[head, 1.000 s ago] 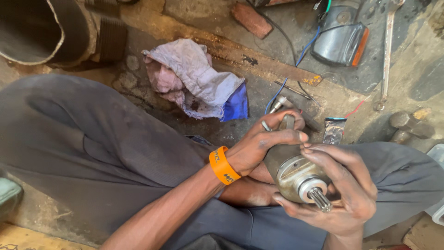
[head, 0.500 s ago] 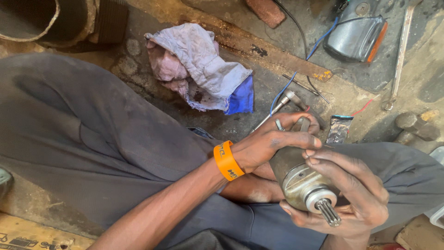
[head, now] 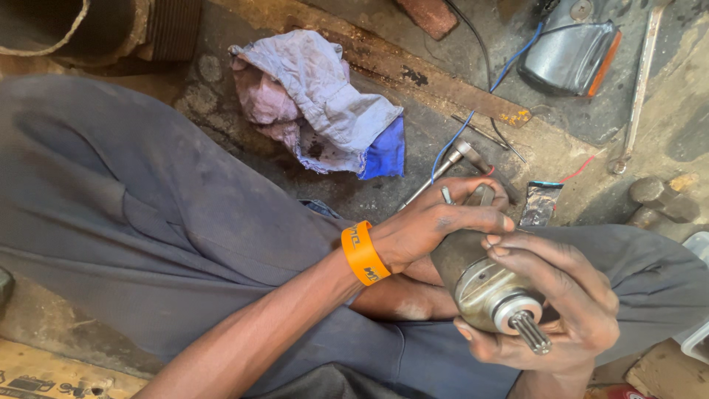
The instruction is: The person sits on the workshop floor and repairs a starter motor, holding the cylindrical motor body and pulling the end cap and drive gear apart by hand, then working the components back together and handling small screws and parts from the floor.
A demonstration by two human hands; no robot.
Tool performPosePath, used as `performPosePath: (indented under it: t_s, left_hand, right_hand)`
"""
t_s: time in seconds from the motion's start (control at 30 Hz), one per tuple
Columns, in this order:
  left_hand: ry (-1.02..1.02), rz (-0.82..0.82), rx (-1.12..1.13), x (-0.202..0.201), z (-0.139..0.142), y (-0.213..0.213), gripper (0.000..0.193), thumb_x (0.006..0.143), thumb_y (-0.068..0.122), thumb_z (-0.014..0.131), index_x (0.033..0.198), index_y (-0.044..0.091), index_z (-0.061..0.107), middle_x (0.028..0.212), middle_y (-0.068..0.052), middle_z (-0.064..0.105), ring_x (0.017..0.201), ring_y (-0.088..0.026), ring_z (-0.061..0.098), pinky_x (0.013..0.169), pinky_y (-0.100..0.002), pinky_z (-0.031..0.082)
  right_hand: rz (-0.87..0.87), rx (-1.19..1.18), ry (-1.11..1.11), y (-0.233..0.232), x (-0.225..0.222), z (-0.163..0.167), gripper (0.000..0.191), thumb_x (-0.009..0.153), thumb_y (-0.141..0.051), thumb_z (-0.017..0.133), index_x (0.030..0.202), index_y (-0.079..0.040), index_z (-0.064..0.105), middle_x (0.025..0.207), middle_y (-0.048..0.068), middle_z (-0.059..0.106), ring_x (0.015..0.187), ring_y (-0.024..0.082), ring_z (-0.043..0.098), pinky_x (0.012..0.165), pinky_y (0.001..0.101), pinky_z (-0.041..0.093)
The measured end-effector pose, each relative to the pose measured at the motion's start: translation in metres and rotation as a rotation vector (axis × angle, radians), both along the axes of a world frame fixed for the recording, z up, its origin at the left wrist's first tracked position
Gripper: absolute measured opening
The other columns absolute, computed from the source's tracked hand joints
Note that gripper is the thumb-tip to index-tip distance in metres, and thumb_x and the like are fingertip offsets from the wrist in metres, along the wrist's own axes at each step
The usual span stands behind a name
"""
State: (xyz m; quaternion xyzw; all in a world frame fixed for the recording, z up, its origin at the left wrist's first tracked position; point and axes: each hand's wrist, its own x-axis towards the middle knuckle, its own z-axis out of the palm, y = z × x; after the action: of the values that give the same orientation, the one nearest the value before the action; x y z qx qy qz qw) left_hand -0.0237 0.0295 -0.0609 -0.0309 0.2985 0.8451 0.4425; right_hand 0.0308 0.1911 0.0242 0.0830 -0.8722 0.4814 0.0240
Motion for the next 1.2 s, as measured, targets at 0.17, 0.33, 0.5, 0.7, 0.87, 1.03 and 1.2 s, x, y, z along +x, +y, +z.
performPosePath:
  t_s: [0.17,0.33,0.5,0.7,0.87,1.03,1.2]
  left_hand:
    - [-0.047,0.016,-0.063,-0.003,0.005,0.001,0.016,0.091,0.021,0.069,0.092,0.007,0.063,0.089,0.001,0.061,0.088,-0.008,0.056,0.084,-0.026,0.046]
    - [-0.057,0.112,-0.195,-0.005,0.008,0.0,0.02,0.094,0.028,0.067,0.093,0.008,0.065,0.091,0.002,0.06,0.089,-0.008,0.055,0.081,-0.026,0.046]
    - [0.025,0.256,-0.266,-0.004,0.009,0.002,0.022,0.097,0.029,0.067,0.094,0.007,0.063,0.093,0.001,0.056,0.091,-0.009,0.051,0.082,-0.026,0.044]
    - [-0.079,0.256,-0.335,-0.003,0.014,0.003,0.027,0.093,0.031,0.067,0.094,0.005,0.061,0.089,0.001,0.056,0.085,-0.009,0.05,0.076,-0.027,0.044]
    - [0.021,0.264,-0.429,-0.003,0.018,0.0,0.031,0.096,0.035,0.065,0.094,0.003,0.062,0.088,-0.002,0.057,0.083,-0.01,0.05,0.075,-0.029,0.046]
    - [0.07,0.29,-0.43,-0.004,0.017,-0.002,0.033,0.098,0.035,0.061,0.096,0.002,0.063,0.089,-0.004,0.06,0.083,-0.012,0.054,0.077,-0.029,0.048]
    - [0.245,0.258,-0.332,-0.006,0.013,-0.005,0.025,0.099,0.023,0.065,0.103,-0.002,0.066,0.096,-0.003,0.059,0.092,-0.012,0.055,0.083,-0.028,0.045]
  right_hand:
    - [-0.011,-0.017,-0.037,-0.001,-0.001,0.001,0.066,0.074,-0.041,0.088,0.12,0.002,0.067,0.119,0.015,0.069,0.109,0.022,0.072,0.096,0.0316,0.06]
    - [-0.1,-0.25,-0.057,-0.008,-0.006,-0.005,0.08,0.076,-0.045,0.091,0.126,0.004,0.053,0.119,0.015,0.066,0.117,0.023,0.069,0.109,0.0382,0.055]
    - [-0.045,-0.177,-0.057,0.0,-0.012,-0.011,0.074,0.078,-0.042,0.092,0.127,0.004,0.061,0.118,0.016,0.069,0.118,0.023,0.068,0.11,0.0367,0.053]
    - [-0.038,-0.19,-0.06,0.009,-0.009,-0.021,0.071,0.08,-0.044,0.09,0.126,0.002,0.063,0.116,0.015,0.07,0.116,0.022,0.068,0.108,0.0355,0.054]
    - [-0.048,-0.216,-0.086,0.013,-0.009,-0.027,0.07,0.08,-0.046,0.089,0.124,0.003,0.063,0.116,0.014,0.068,0.115,0.022,0.069,0.108,0.0352,0.054]
    - [-0.047,-0.254,-0.115,0.01,-0.014,-0.026,0.069,0.08,-0.046,0.089,0.122,0.003,0.063,0.115,0.014,0.066,0.113,0.024,0.069,0.105,0.0358,0.055]
    - [-0.038,-0.003,-0.021,-0.002,-0.008,-0.012,0.066,0.077,-0.046,0.086,0.116,0.004,0.065,0.115,0.015,0.069,0.104,0.022,0.072,0.095,0.032,0.058]
